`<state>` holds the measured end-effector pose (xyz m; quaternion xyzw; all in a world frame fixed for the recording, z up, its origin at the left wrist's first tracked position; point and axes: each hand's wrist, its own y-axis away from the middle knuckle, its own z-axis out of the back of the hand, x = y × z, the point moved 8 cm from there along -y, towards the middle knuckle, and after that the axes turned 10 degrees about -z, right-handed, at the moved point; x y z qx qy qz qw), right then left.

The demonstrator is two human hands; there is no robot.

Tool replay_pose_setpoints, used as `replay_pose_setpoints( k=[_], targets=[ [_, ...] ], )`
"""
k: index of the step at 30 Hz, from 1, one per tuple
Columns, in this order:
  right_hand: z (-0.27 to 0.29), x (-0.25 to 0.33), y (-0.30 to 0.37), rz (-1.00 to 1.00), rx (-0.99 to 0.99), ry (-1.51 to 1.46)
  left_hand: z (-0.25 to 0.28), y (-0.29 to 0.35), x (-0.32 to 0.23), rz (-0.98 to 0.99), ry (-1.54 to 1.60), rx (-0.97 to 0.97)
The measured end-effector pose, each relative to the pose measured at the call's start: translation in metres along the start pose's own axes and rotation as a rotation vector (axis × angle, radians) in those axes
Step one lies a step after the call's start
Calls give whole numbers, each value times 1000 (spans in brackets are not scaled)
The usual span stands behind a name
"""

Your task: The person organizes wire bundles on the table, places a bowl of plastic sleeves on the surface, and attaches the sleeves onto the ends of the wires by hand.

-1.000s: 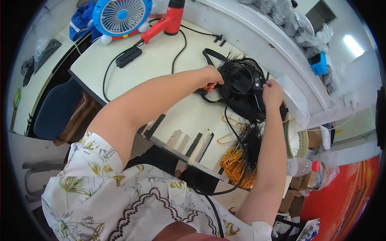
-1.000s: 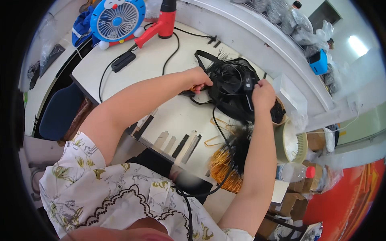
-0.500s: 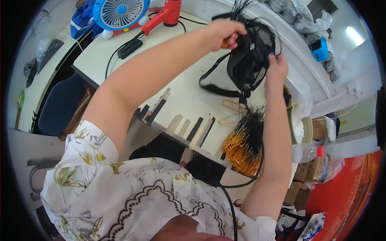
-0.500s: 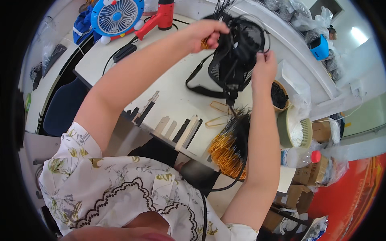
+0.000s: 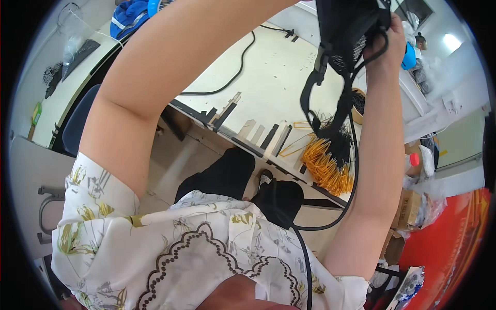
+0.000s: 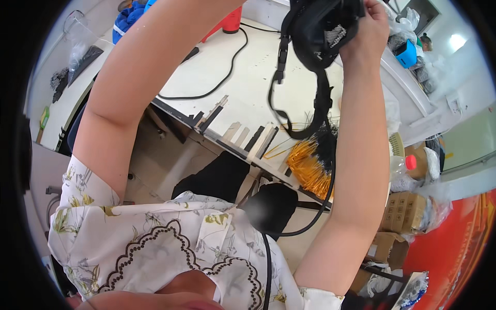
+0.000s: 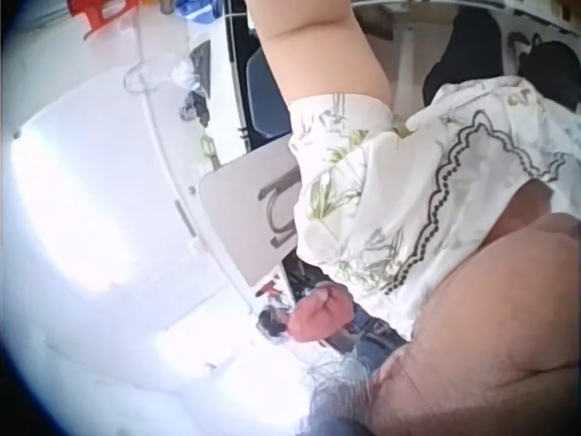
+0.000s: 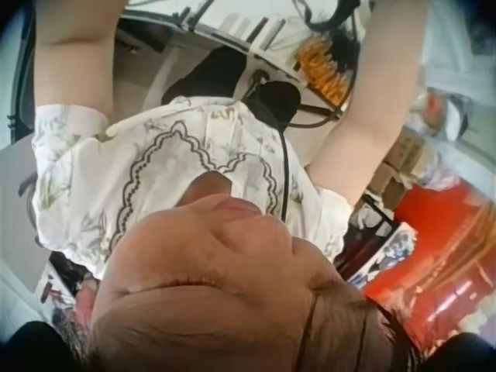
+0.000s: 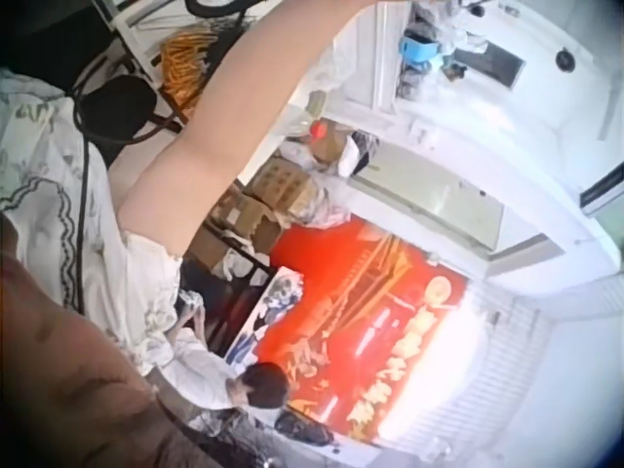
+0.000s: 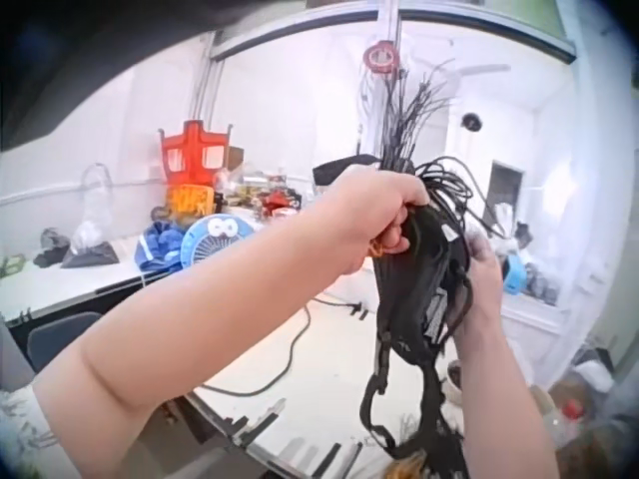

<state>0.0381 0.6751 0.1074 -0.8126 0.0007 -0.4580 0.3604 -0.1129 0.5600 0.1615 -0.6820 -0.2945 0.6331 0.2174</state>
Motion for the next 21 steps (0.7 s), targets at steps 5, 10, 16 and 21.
replay_pose_setpoints(
  k=[5,10,16,21],
  targets=[
    [-20,-24,29,-168,-84,45,25,34,10,99,45,-78],
    [-37,16,88,-54,-36,155,5,86,-7,297,189,-72],
    [-93,103,207,5,-195,416,-40,159,-54,553,214,182],
    [-89,190,270,105,-675,835,-121,167,-67,357,615,353]
  ],
)
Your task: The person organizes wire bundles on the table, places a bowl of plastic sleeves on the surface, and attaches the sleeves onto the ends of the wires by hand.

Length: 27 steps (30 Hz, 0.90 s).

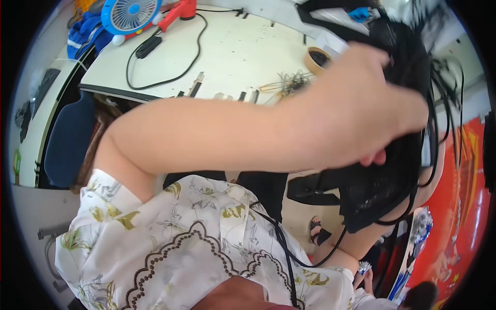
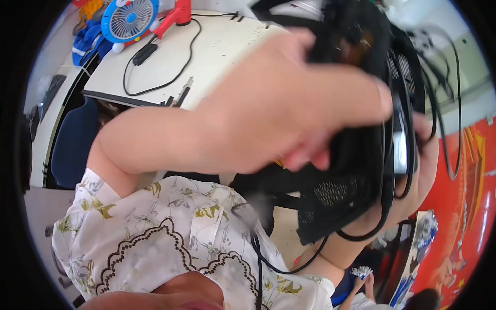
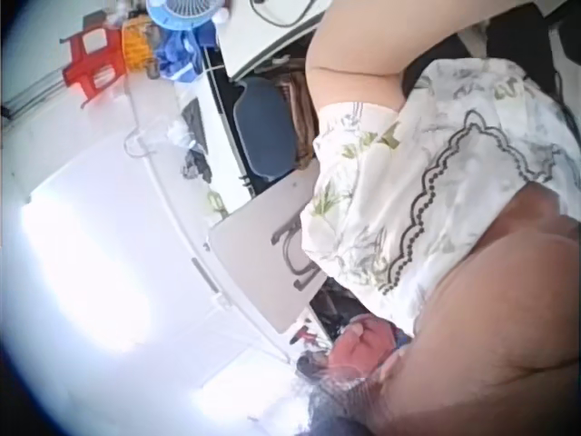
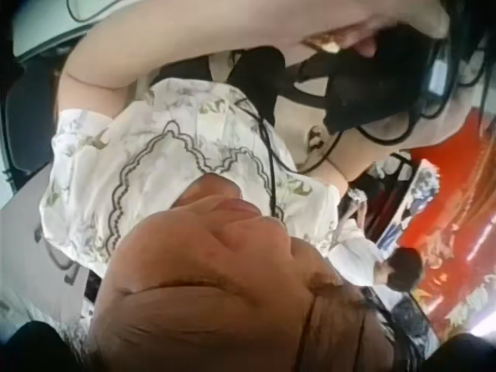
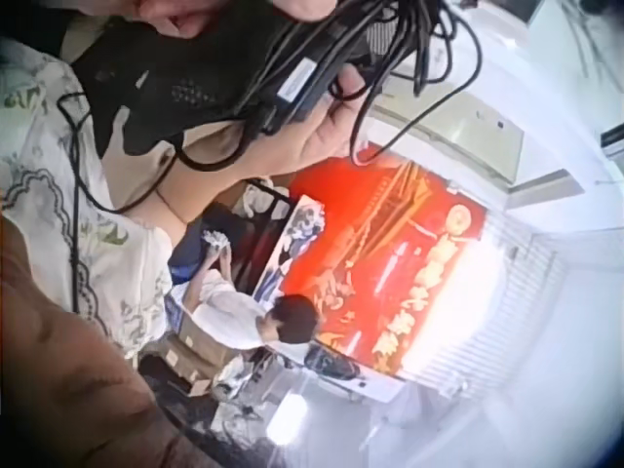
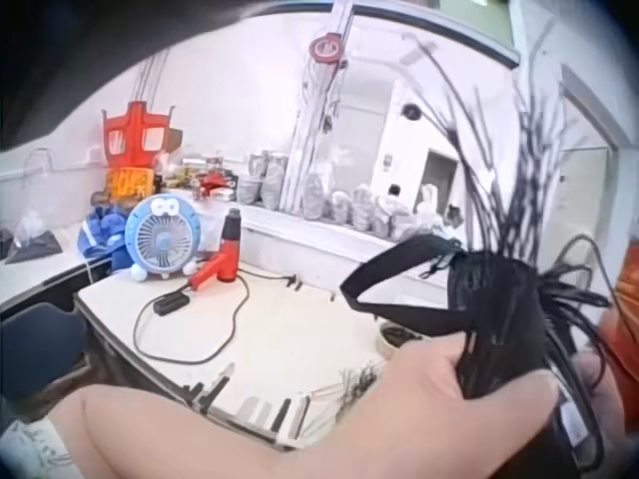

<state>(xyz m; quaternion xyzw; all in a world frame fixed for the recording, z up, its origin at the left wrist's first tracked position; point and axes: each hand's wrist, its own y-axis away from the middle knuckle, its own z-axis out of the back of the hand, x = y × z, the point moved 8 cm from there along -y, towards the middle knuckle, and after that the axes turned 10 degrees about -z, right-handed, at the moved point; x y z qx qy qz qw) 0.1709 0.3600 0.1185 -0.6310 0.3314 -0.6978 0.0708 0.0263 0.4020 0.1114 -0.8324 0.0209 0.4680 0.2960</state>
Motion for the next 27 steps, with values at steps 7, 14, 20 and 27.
replay_pose_setpoints(
  k=[7,14,20,27],
  targets=[
    [180,-156,-27,-244,-189,-141,-70,-49,176,178,147,100],
    [261,-267,-44,-249,-227,139,-78,-78,315,382,-271,72],
    [232,-289,-82,-305,-280,142,-46,-125,366,268,-739,-13],
    [195,-333,-128,-364,-223,72,-13,-132,366,350,-924,-24]
  ],
)
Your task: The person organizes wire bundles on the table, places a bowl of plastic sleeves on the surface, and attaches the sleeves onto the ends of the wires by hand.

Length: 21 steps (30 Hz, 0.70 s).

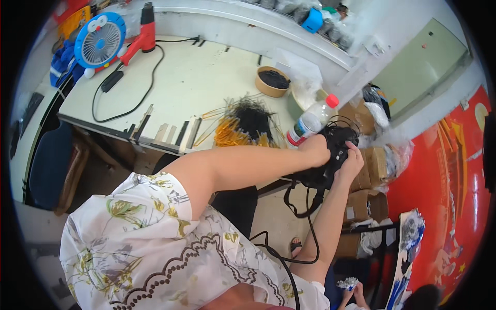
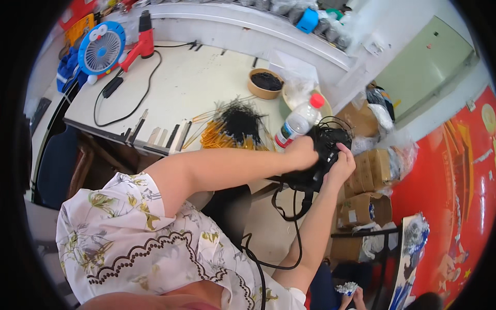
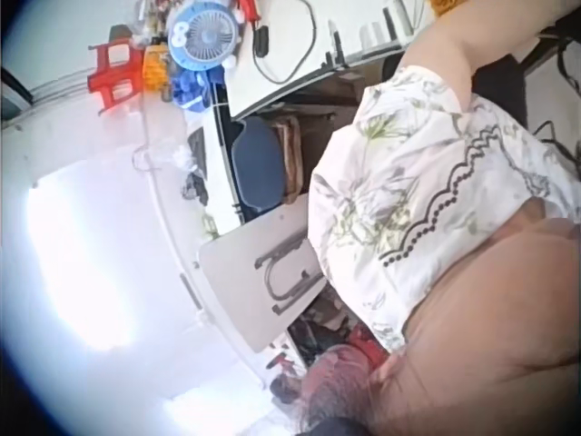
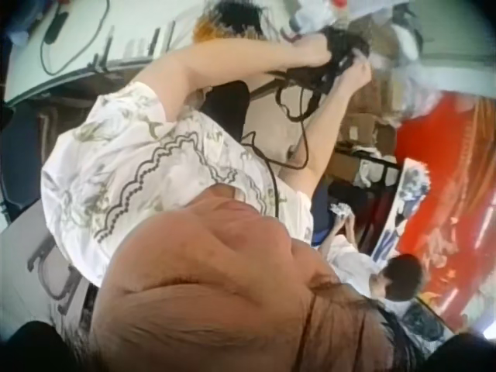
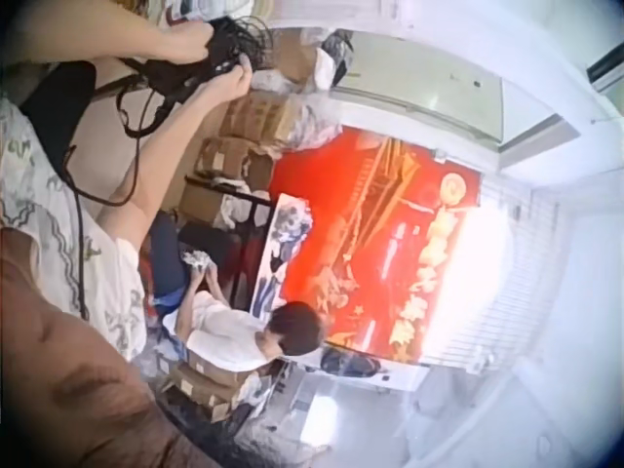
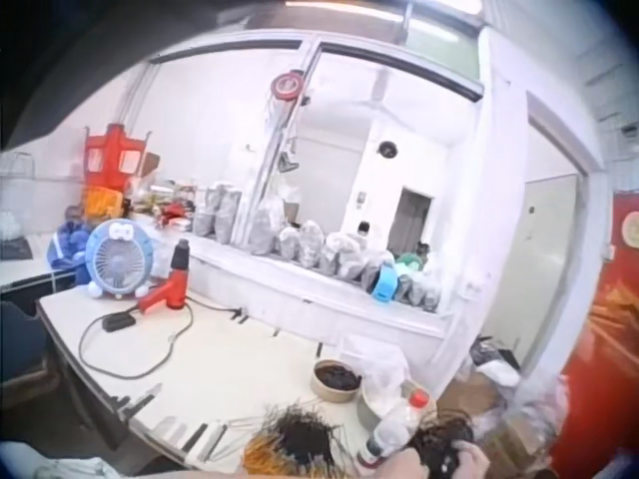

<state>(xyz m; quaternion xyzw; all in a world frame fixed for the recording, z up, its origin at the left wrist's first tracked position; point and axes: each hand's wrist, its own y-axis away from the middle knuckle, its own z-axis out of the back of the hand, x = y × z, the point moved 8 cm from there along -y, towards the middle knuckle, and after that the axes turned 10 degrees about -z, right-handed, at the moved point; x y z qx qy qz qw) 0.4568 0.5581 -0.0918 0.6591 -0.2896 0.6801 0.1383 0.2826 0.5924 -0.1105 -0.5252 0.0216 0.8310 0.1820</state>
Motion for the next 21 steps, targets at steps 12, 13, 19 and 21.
replay_pose_setpoints(
  k=[12,13,19,21],
  targets=[
    [-50,-39,-17,-15,261,-98,31,49,3,-80,-127,29],
    [-53,-39,-16,-16,312,-81,36,54,-2,-133,-174,32],
    [-43,-8,32,593,149,531,81,108,16,-302,-28,105],
    [-2,-41,12,496,-52,812,112,142,3,-399,-36,253]
  ],
)
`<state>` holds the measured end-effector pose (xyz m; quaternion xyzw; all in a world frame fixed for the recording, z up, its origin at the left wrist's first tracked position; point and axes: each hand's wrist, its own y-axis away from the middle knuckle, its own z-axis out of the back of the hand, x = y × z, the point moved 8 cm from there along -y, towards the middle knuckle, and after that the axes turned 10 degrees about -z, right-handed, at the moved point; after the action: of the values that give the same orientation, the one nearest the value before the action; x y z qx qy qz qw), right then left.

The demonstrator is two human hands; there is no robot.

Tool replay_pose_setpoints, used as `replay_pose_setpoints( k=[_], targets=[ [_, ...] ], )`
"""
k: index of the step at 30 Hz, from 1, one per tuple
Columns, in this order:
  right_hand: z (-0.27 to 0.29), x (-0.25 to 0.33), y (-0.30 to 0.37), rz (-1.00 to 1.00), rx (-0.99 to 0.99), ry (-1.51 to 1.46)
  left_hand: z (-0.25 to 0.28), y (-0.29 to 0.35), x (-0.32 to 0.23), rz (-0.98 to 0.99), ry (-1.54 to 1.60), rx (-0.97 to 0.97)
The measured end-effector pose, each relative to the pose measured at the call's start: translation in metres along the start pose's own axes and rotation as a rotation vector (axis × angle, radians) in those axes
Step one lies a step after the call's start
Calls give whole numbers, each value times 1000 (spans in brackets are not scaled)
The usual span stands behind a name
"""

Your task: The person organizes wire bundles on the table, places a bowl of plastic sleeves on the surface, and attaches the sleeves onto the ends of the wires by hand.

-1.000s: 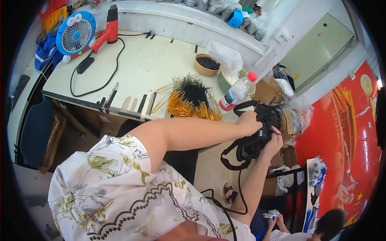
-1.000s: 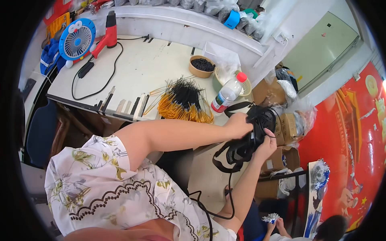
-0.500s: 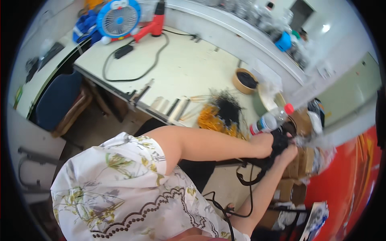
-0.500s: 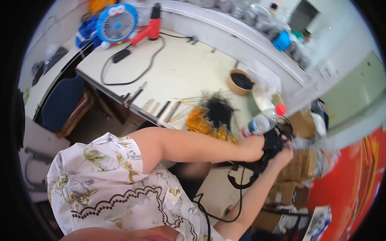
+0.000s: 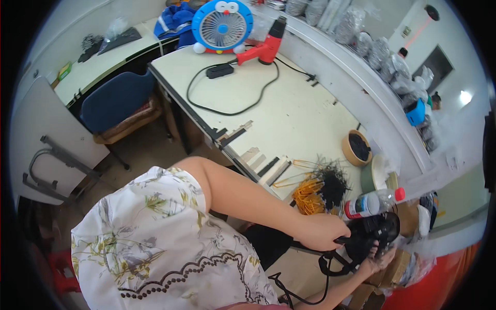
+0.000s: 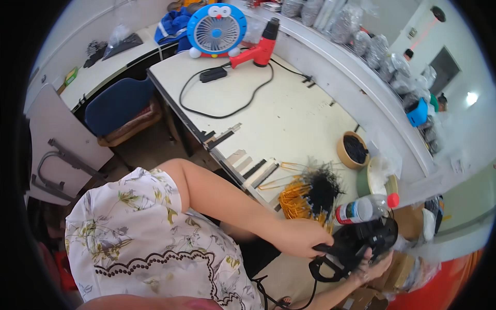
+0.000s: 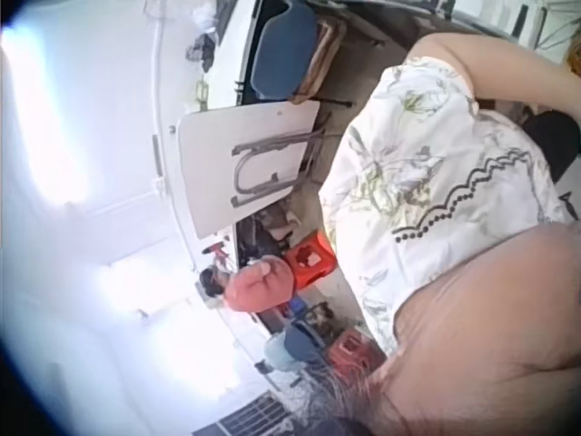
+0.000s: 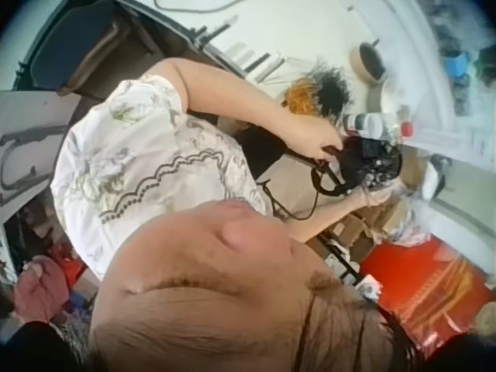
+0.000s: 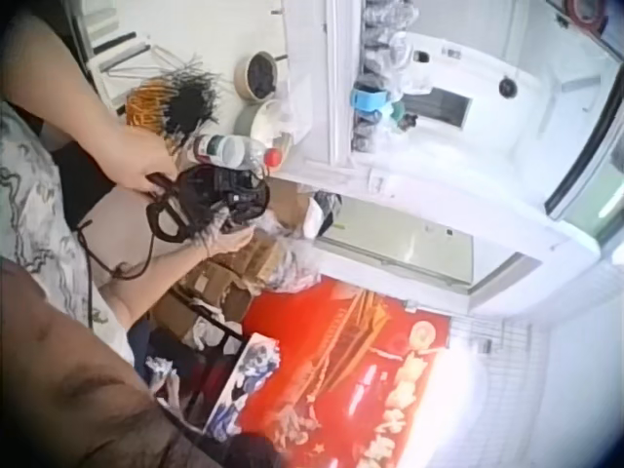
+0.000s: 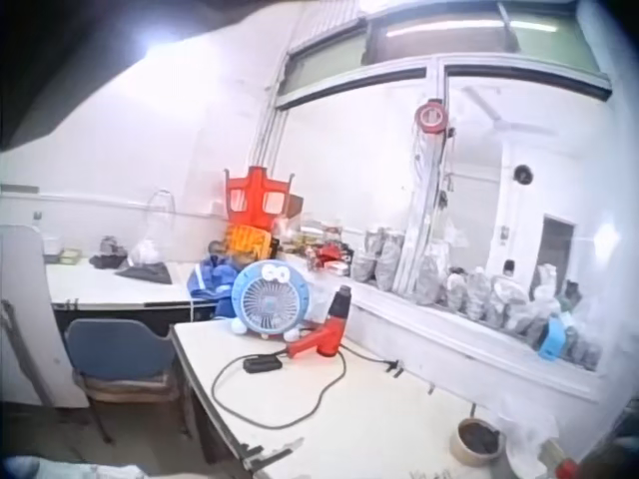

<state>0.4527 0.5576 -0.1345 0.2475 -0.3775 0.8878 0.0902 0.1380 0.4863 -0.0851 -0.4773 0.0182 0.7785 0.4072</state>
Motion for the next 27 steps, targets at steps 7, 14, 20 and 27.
replay_pose_setpoints(
  k=[7,14,20,27],
  targets=[
    [-46,-12,33,-311,311,-307,154,114,64,294,-569,-334],
    [-74,-15,9,-362,341,-278,350,276,161,794,-949,-807],
    [-68,-8,22,-386,345,-519,402,319,188,1181,-1109,-621],
    [-50,-11,26,-454,230,-611,386,292,185,1139,-1076,-555]
  ],
)
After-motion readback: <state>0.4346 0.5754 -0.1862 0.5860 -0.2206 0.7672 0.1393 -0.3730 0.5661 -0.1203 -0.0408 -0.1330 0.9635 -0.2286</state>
